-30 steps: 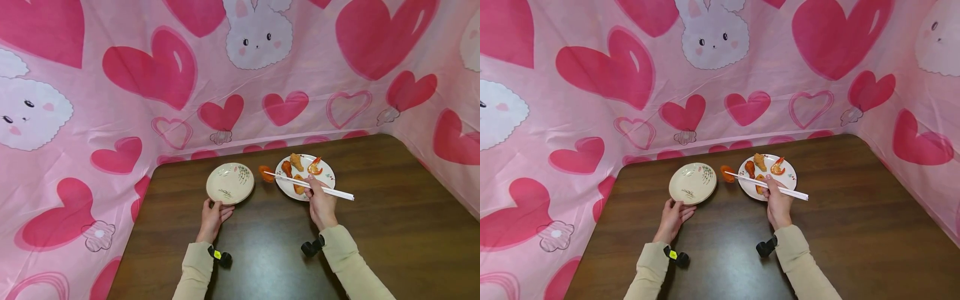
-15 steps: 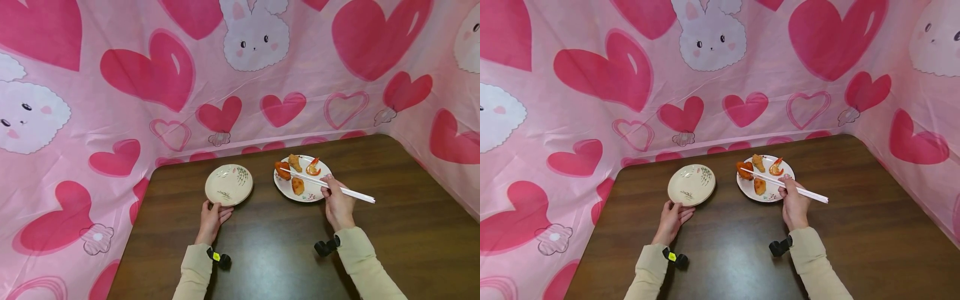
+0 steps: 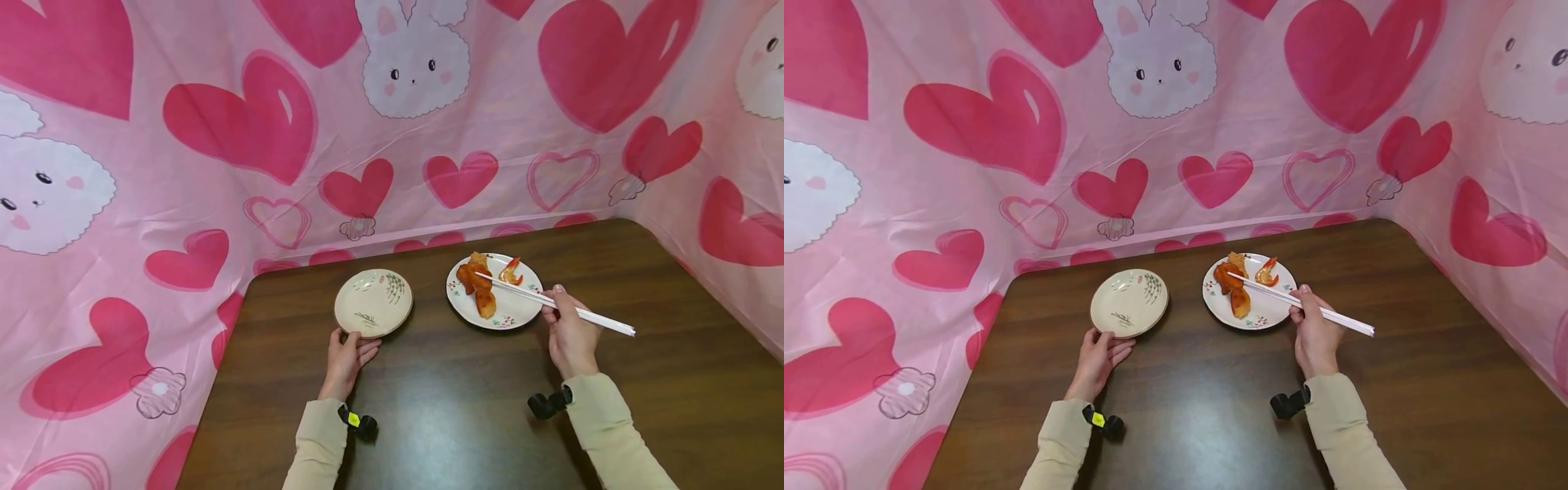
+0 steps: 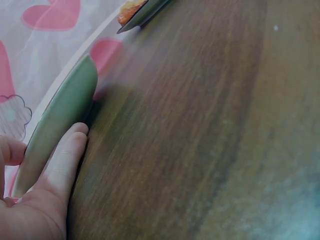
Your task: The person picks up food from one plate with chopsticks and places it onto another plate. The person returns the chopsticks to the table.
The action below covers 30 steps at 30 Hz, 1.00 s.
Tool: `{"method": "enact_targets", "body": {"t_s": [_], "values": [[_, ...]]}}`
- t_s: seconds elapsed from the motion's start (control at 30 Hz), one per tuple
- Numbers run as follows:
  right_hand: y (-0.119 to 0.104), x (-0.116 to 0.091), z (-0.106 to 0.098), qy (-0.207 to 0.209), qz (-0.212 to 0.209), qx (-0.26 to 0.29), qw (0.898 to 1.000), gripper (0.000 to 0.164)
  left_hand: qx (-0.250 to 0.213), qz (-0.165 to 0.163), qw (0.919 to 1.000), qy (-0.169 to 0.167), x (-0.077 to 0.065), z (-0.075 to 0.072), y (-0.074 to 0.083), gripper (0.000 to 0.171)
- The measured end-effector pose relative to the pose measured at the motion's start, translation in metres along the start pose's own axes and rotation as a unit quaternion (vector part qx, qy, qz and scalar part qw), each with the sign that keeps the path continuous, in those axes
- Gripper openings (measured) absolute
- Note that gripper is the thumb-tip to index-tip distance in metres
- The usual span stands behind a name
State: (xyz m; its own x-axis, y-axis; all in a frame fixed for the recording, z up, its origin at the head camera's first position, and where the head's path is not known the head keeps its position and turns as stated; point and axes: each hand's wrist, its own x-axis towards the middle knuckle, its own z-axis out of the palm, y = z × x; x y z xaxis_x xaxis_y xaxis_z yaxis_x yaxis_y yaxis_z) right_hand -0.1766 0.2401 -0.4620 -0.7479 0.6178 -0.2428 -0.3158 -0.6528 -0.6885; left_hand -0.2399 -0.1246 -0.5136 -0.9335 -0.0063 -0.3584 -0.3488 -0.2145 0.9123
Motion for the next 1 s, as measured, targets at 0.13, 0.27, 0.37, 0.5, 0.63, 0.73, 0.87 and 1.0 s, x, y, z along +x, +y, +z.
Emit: {"method": "enact_targets", "body": {"t_s": [0.13, 0.27, 0.37, 0.5, 0.63, 0.73, 0.87, 1.0], "values": [[-0.004, 0.002, -0.005, 0.005, -0.003, 0.004, 1.0, 0.014, 0.0, 0.002, 1.0, 0.002, 0.0, 0.001, 0.001, 0.054], [-0.009, 0.003, -0.01, 0.007, -0.003, 0.006, 1.0, 0.013, 0.001, 0.002, 1.0, 0.002, 0.0, 0.001, 0.002, 0.054], [-0.013, 0.004, -0.014, 0.01, -0.004, 0.008, 1.0, 0.013, 0.001, 0.0, 1.0, 0.001, 0.001, 0.002, 0.002, 0.053], [-0.018, 0.003, -0.019, 0.007, -0.005, 0.005, 1.0, 0.013, 0.001, -0.001, 1.0, 0.0, 0.002, 0.002, 0.001, 0.051], [-0.022, 0.004, -0.024, 0.009, -0.013, 0.004, 1.0, 0.012, 0.002, 0.001, 1.0, 0.001, 0.003, 0.002, 0.0, 0.051], [-0.024, 0.005, -0.027, 0.017, -0.015, 0.011, 1.0, 0.011, 0.0, 0.0, 1.0, 0.005, 0.003, 0.002, -0.001, 0.052], [-0.024, 0.005, -0.032, 0.022, -0.013, 0.021, 0.999, 0.01, -0.003, 0.001, 1.0, 0.007, 0.003, 0.001, -0.001, 0.052], [-0.025, 0.005, -0.037, 0.031, -0.007, 0.018, 0.999, 0.01, -0.004, 0.0, 1.0, 0.006, 0.002, 0.001, 0.0, 0.051]]}}
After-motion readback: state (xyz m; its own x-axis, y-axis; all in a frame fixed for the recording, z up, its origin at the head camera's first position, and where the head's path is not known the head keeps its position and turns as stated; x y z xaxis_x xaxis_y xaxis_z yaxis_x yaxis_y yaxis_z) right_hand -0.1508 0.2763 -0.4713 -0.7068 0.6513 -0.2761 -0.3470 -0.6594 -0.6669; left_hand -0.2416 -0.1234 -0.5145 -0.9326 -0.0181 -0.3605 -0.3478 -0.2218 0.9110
